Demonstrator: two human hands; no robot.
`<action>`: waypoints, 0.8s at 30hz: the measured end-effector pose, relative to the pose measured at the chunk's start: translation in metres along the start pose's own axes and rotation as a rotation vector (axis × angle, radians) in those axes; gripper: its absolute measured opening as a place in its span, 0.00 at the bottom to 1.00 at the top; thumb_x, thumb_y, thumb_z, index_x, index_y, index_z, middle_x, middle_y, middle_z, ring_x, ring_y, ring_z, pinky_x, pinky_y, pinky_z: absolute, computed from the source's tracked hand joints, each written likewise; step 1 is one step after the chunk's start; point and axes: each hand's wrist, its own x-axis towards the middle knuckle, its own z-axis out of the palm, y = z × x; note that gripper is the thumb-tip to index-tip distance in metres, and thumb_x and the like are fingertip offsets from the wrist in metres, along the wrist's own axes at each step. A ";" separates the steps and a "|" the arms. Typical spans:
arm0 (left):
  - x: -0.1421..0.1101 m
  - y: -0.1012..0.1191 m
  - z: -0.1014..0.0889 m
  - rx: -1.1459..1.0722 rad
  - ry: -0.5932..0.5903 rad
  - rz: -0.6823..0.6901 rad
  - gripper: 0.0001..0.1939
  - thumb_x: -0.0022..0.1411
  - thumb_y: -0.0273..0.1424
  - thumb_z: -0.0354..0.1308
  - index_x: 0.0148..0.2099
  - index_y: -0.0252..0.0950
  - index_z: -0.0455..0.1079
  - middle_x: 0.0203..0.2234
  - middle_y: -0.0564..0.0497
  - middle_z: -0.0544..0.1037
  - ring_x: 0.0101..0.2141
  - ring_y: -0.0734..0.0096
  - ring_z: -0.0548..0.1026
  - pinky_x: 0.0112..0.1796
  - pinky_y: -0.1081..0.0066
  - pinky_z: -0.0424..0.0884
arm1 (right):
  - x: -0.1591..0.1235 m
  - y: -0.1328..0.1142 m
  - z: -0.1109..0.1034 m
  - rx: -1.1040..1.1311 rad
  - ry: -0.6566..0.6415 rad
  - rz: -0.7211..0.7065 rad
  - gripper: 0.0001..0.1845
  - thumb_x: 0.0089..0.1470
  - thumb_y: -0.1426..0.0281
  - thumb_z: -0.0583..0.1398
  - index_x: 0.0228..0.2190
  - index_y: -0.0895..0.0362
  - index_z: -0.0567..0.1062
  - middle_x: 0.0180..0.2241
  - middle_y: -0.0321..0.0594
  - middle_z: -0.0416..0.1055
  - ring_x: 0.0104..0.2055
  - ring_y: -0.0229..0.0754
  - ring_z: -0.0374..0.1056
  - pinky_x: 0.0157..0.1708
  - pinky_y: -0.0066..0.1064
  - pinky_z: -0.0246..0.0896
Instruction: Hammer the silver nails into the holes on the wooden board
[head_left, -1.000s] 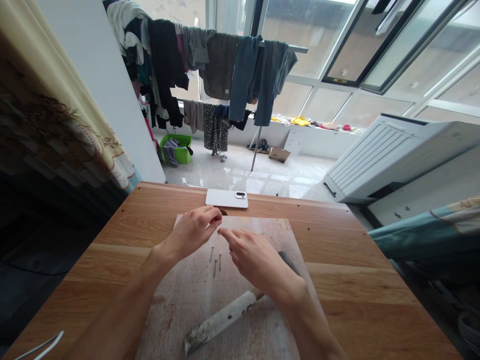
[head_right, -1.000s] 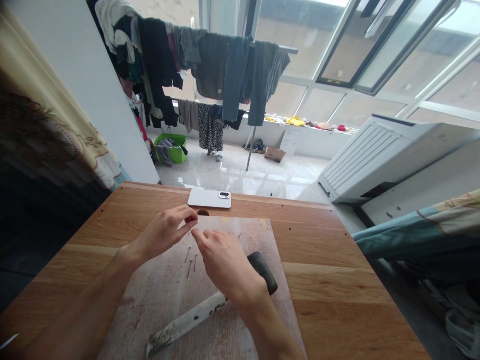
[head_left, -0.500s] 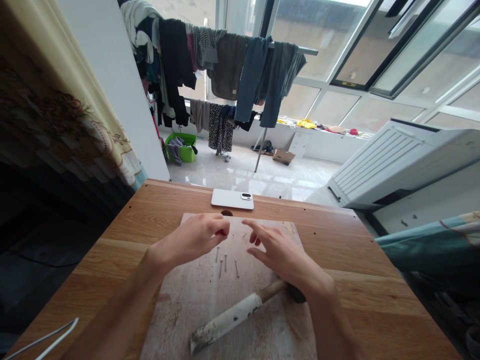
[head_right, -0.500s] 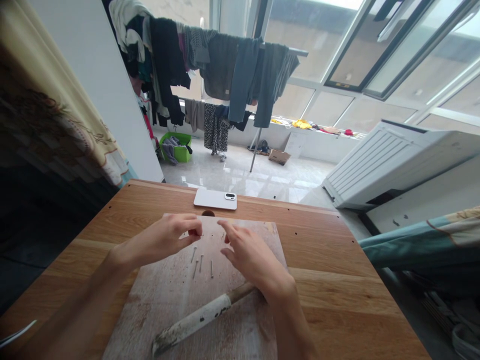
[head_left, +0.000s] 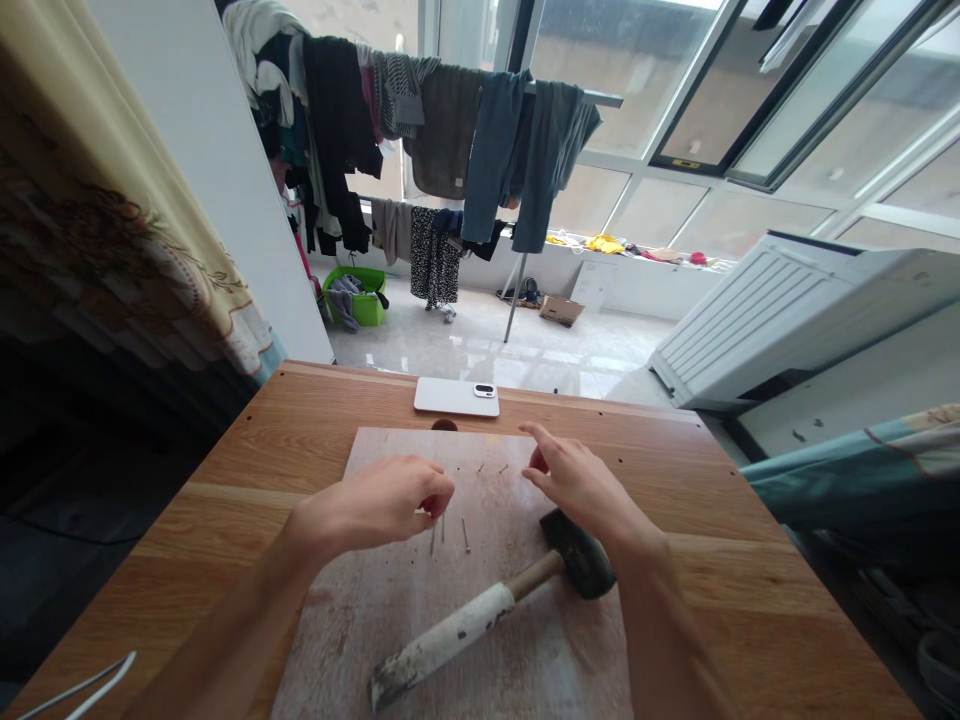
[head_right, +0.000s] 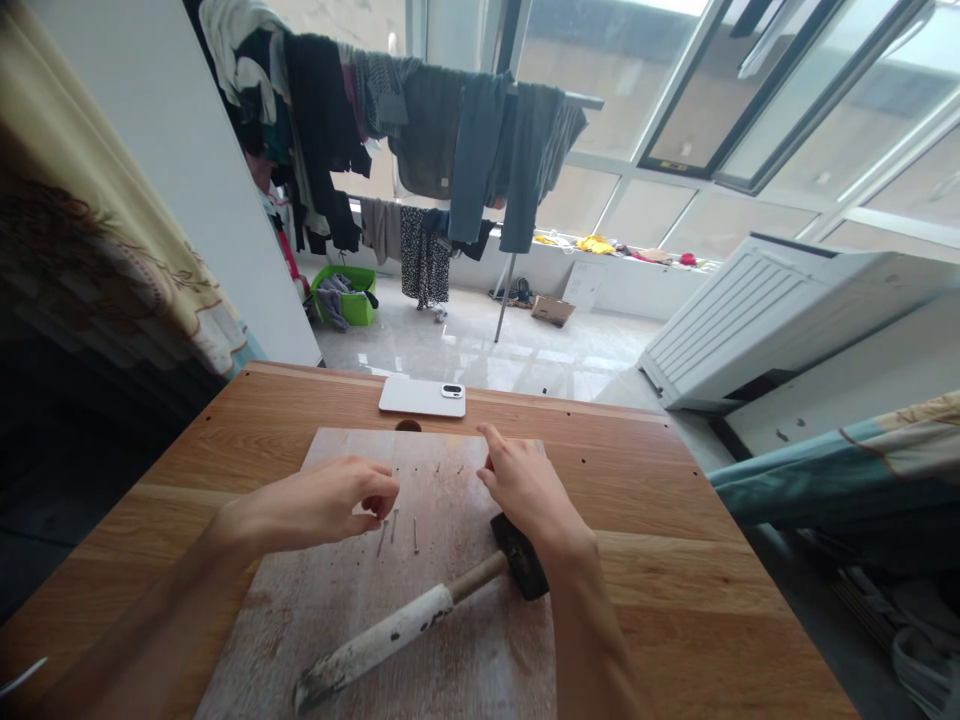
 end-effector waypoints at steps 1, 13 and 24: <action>0.000 0.000 0.001 0.000 -0.016 -0.006 0.08 0.58 0.21 0.61 0.30 0.39 0.71 0.31 0.56 0.77 0.31 0.70 0.74 0.31 0.71 0.61 | 0.000 -0.001 0.000 -0.010 0.005 0.008 0.30 0.61 0.73 0.61 0.64 0.59 0.66 0.41 0.44 0.83 0.44 0.50 0.75 0.44 0.35 0.61; 0.003 -0.007 0.002 0.009 0.112 -0.072 0.11 0.69 0.37 0.58 0.50 0.39 0.74 0.45 0.48 0.81 0.42 0.60 0.79 0.41 0.67 0.69 | 0.004 -0.003 0.004 -0.041 0.023 0.016 0.31 0.58 0.76 0.59 0.63 0.56 0.68 0.42 0.42 0.83 0.44 0.48 0.76 0.43 0.33 0.59; 0.004 -0.014 0.005 0.004 0.130 -0.075 0.12 0.71 0.38 0.56 0.52 0.40 0.72 0.48 0.48 0.80 0.46 0.58 0.79 0.44 0.66 0.70 | -0.014 -0.024 -0.010 0.092 0.019 -0.156 0.30 0.60 0.76 0.60 0.63 0.53 0.68 0.39 0.36 0.82 0.44 0.44 0.75 0.48 0.33 0.61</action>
